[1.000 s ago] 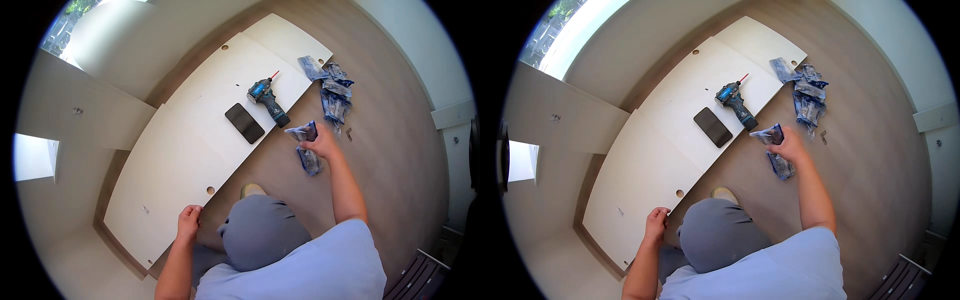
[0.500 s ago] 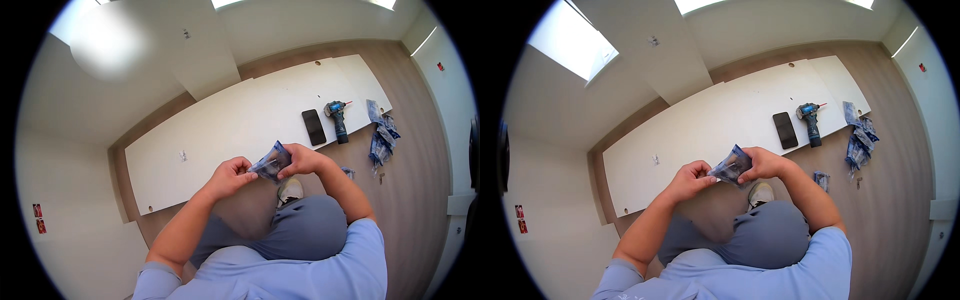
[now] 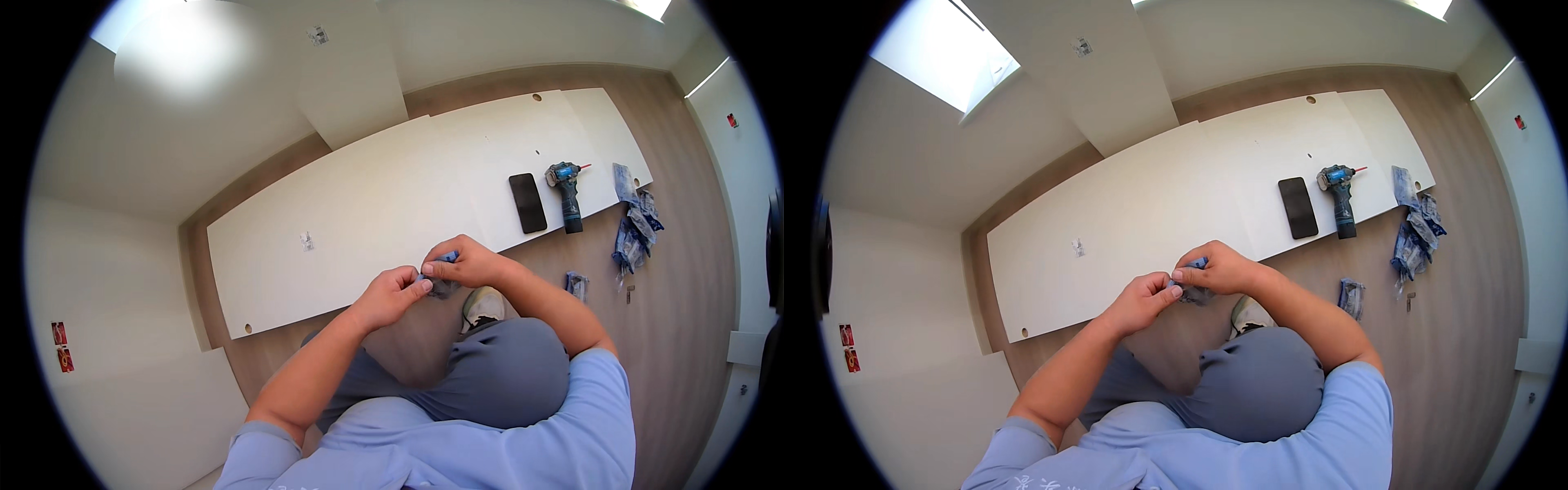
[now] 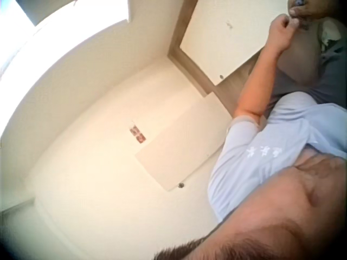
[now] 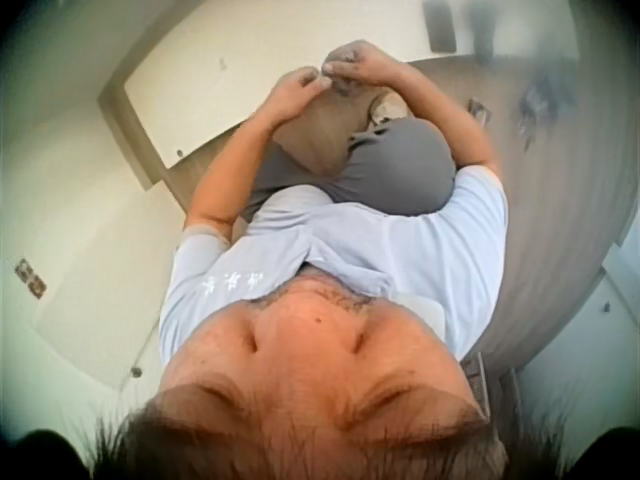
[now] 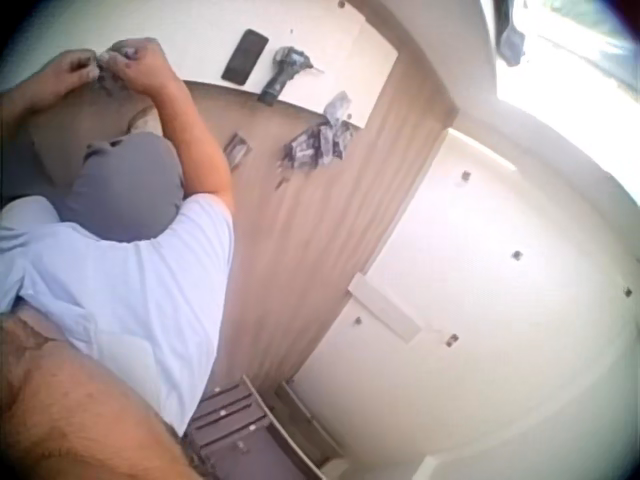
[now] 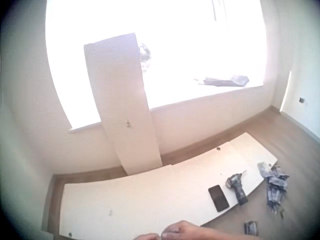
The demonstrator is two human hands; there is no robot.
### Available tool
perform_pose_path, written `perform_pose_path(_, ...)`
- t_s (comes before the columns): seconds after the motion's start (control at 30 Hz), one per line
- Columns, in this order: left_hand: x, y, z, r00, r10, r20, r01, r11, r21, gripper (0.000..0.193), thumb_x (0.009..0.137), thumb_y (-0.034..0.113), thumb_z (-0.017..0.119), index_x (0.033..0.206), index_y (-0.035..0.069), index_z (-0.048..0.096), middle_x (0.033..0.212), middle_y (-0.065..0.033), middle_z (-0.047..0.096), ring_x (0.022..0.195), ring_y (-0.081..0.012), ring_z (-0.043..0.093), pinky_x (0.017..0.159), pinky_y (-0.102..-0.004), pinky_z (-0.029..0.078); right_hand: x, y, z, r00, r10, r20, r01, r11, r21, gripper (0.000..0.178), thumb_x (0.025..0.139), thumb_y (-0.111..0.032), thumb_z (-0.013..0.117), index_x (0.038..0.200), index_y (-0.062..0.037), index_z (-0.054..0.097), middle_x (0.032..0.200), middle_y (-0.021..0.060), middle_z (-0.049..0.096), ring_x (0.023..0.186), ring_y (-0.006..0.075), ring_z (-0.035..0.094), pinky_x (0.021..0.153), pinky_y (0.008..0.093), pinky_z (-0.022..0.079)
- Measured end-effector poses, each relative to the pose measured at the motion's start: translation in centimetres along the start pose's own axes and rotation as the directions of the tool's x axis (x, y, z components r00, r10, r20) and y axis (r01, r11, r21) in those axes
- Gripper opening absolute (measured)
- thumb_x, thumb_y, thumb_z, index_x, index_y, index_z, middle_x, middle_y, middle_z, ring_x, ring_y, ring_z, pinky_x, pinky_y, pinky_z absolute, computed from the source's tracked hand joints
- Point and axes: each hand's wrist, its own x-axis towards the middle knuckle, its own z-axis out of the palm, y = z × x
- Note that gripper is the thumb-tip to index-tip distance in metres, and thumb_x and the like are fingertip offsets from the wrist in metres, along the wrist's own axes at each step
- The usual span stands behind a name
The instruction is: The person removes metal hinges from plastic packaging, aligns them with pre-drilled holes on a white wooden panel, and fastens them using an electric screwdriver. They then lift a second white panel and place it on top of the first one.
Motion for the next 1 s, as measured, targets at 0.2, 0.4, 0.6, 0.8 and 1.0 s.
perform_pose_path(0.2,3.2,0.6,-0.8,0.892,0.447,-0.068,-0.229,0.576,0.784,0.035,0.096,0.030,0.065,0.069,0.010,0.059,0.061,-0.0013,0.060,0.058,-0.0214,0.059,0.054,-0.0373,0.046,2.2,0.2,0.1,0.940,0.187,-0.286,-0.219,0.972,-0.082,0.035,0.096,-0.035,0.070,0.100,-0.0012,0.076,0.081,0.0089,0.073,0.071,0.0188,0.065,0.066,0.0362,0.054)
perform_pose_path(0.4,4.1,-0.1,1.0,0.785,0.569,0.244,-0.473,0.297,0.829,0.033,0.094,0.030,0.065,0.067,0.012,0.058,0.064,-0.0050,0.063,0.063,-0.0293,0.064,0.056,-0.0446,0.051,8.0,6.6,-4.2,0.739,0.574,-0.353,-0.106,0.617,0.780,0.032,0.102,-0.031,0.063,0.092,0.0004,0.064,0.079,0.0127,0.068,0.058,0.0235,0.064,0.057,0.0444,0.055)
perform_pose_path(0.6,-0.8,-8.1,0.3,0.905,0.352,0.238,-0.383,0.431,0.817,0.033,0.096,0.033,0.062,0.070,0.012,0.060,0.068,-0.0057,0.065,0.067,-0.0299,0.066,0.059,-0.0446,0.052,11.8,10.1,-5.6,0.633,0.701,-0.329,-0.124,0.512,0.850,0.034,0.104,-0.033,0.059,0.098,0.0001,0.062,0.082,0.0103,0.067,0.065,0.0246,0.067,0.063,0.0469,0.057)
perform_pose_path(0.8,-1.1,-10.2,-2.3,0.966,0.226,-0.126,-0.054,0.654,0.755,0.035,0.097,0.038,0.061,0.076,0.010,0.062,0.074,-0.0109,0.065,0.072,-0.0357,0.064,0.063,-0.0466,0.051,12.8,8.9,-5.0,0.564,0.728,-0.389,-0.411,0.657,0.633,0.051,0.104,-0.048,0.052,0.103,0.0027,0.061,0.099,0.0132,0.066,0.078,0.0250,0.068,0.066,0.0478,0.057)
perform_pose_path(1.0,-0.7,-11.7,-1.7,0.988,0.139,-0.071,-0.054,0.730,0.681,0.043,0.099,0.047,0.057,0.079,0.009,0.063,0.076,-0.0136,0.066,0.077,-0.0377,0.065,0.068,-0.0489,0.052,8.6,9.9,-7.5,0.603,0.665,-0.441,-0.605,0.741,0.291,0.059,0.103,-0.057,0.047,0.097,0.0002,0.062,0.083,0.0082,0.063,0.066,0.0191,0.061,0.050,0.0374,0.045)
